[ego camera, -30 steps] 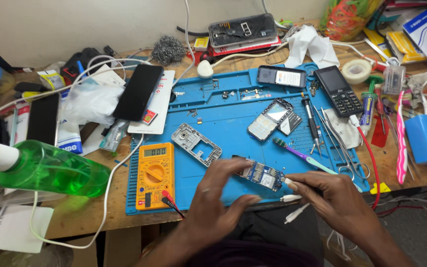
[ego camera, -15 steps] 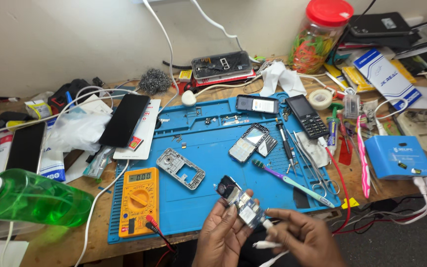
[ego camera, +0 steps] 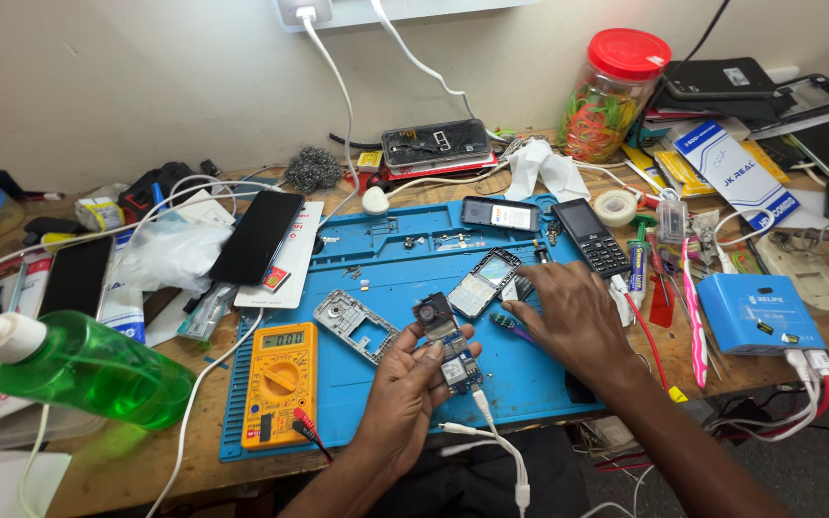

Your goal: The person holds a disassembled mobile phone connected to a charging cable and uses tweezers to manipulate components on the circuit board. They then use a red plastic tool to press on the phone's screen area.

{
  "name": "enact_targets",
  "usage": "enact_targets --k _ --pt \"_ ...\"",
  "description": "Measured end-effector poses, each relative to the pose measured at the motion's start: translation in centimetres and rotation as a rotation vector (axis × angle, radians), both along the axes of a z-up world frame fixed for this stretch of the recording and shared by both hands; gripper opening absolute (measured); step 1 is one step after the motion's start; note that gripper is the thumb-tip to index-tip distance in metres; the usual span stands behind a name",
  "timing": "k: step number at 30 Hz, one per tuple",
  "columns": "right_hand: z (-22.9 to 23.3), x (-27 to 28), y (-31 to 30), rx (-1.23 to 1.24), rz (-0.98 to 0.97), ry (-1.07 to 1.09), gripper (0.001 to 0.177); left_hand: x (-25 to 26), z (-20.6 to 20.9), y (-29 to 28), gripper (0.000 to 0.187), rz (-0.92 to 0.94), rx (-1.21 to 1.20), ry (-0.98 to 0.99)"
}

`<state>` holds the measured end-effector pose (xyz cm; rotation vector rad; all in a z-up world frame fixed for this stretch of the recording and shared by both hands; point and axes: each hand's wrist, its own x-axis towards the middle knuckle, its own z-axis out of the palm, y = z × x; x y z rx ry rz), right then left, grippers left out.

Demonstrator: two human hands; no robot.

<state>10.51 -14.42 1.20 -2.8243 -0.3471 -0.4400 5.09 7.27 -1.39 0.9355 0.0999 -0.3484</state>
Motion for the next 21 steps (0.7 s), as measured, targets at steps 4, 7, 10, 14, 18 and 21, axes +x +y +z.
enact_targets --k 4,7,10,14,18,21 --pt "0.3 1.5 0.4 -0.057 -0.129 0.167 0.064 -0.1 -0.6 0.0 0.038 -0.041 -0.015 -0.017" --pt "0.0 2.3 -0.3 0.071 -0.214 0.259 0.071 -0.1 -0.3 0.1 0.039 -0.08 -0.009 -0.021" --pt "-0.6 1.6 -2.1 0.37 -0.166 0.195 0.047 0.2 -0.4 0.3 0.039 -0.091 0.004 -0.015" --pt "1.2 -1.1 -2.7 0.703 -0.111 0.244 0.037 0.5 -0.8 0.3 0.037 -0.12 -0.019 -0.026" --pt "2.4 -2.6 -0.5 0.716 0.123 0.387 0.021 0.9 -1.5 0.2 0.036 -0.161 -0.011 -0.013" --pt "2.5 -1.9 1.2 0.621 0.149 0.497 0.021 1.0 -1.7 0.4 0.036 -0.221 -0.032 -0.056"
